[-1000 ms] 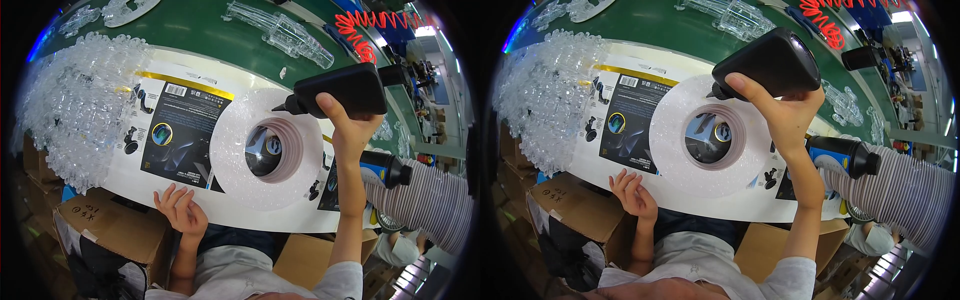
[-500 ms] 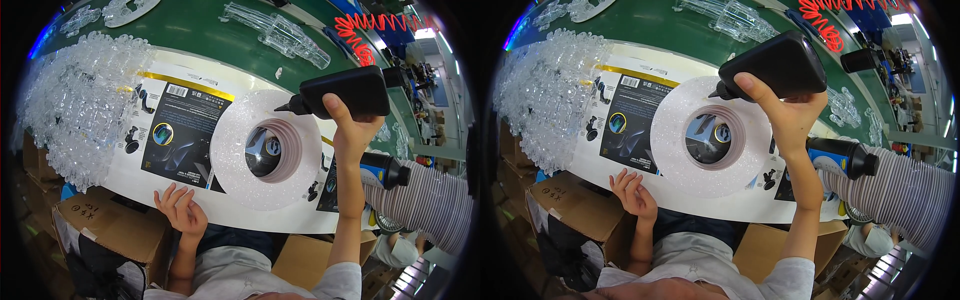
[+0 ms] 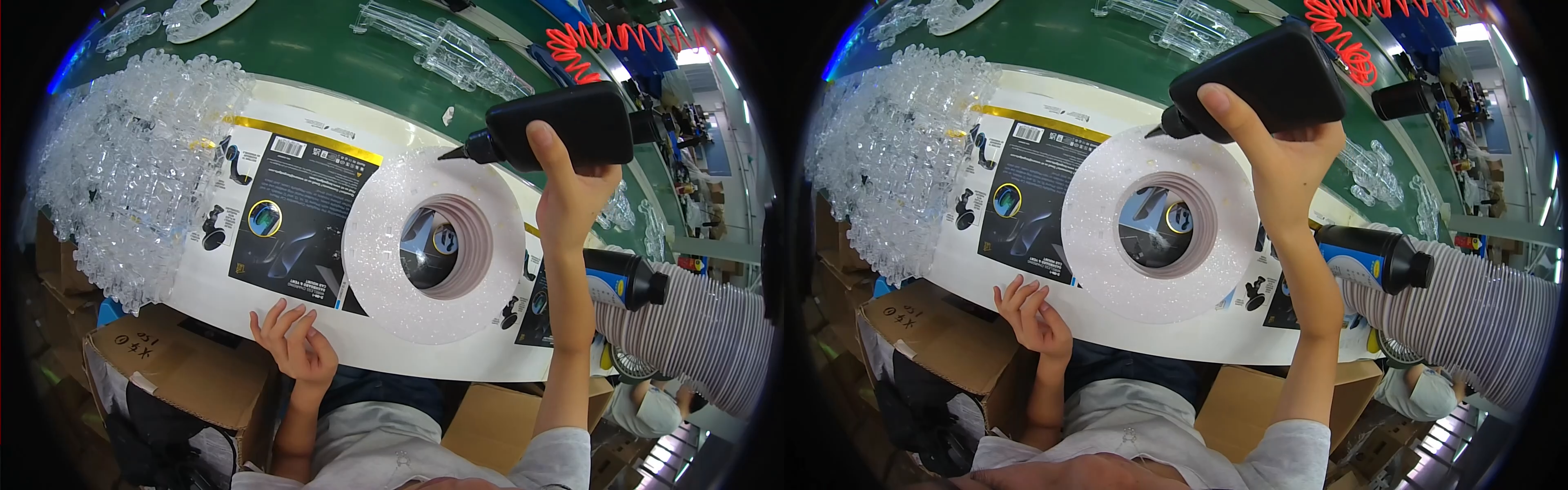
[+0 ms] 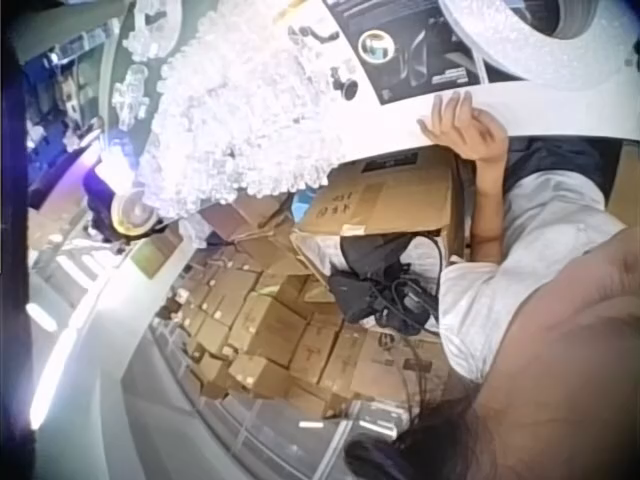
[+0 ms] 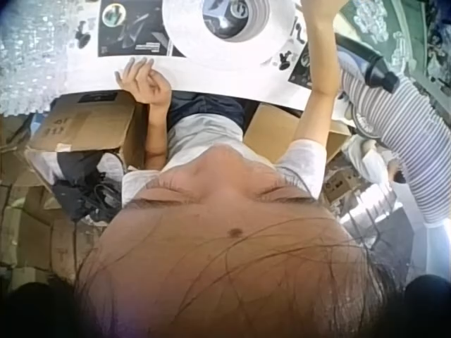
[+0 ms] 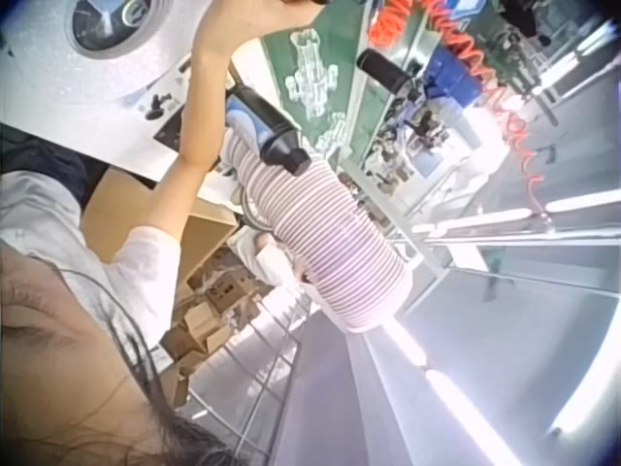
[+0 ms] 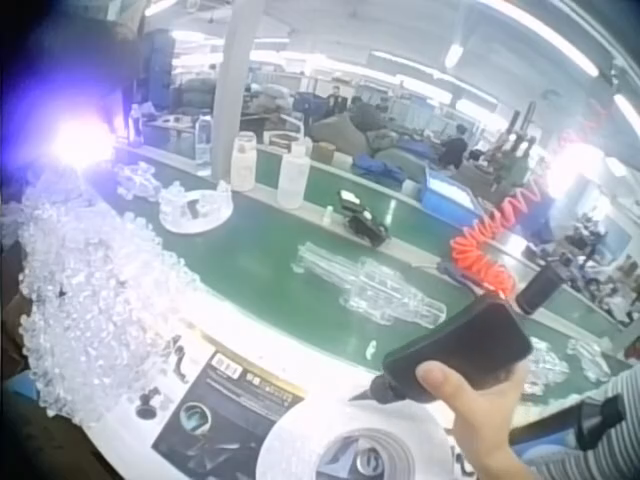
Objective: The recorder is applying a liquid sealant or adhesive to circular light fixture bases and organizing clear plastic components on an assembly line.
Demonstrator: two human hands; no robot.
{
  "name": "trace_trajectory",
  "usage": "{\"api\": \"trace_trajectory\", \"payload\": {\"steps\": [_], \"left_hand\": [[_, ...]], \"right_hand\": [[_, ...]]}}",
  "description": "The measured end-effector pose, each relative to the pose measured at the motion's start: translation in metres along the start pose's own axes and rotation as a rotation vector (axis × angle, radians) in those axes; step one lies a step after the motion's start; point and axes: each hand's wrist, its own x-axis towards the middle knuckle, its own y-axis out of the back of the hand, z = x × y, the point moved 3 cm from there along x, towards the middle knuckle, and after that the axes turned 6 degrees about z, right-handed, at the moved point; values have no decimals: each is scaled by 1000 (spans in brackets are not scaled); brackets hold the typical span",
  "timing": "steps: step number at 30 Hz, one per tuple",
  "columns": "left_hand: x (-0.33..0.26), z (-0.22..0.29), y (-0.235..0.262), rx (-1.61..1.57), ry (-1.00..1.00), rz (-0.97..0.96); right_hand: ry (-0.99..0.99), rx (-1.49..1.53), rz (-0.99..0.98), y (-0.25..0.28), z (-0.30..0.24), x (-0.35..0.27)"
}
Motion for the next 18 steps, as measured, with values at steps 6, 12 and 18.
{"api": "trace_trajectory", "payload": {"steps": [6,12,18], "left_hand": [[0,0,0,-1,8,-6],[0,0,0,-4,1,0],[1,1,0,-7,3,1]], "right_hand": [[-4,28,-24,-9,6,6],[-13,7,-23,-10,8,6],[16,-19,-36,-14,5,6]]}}
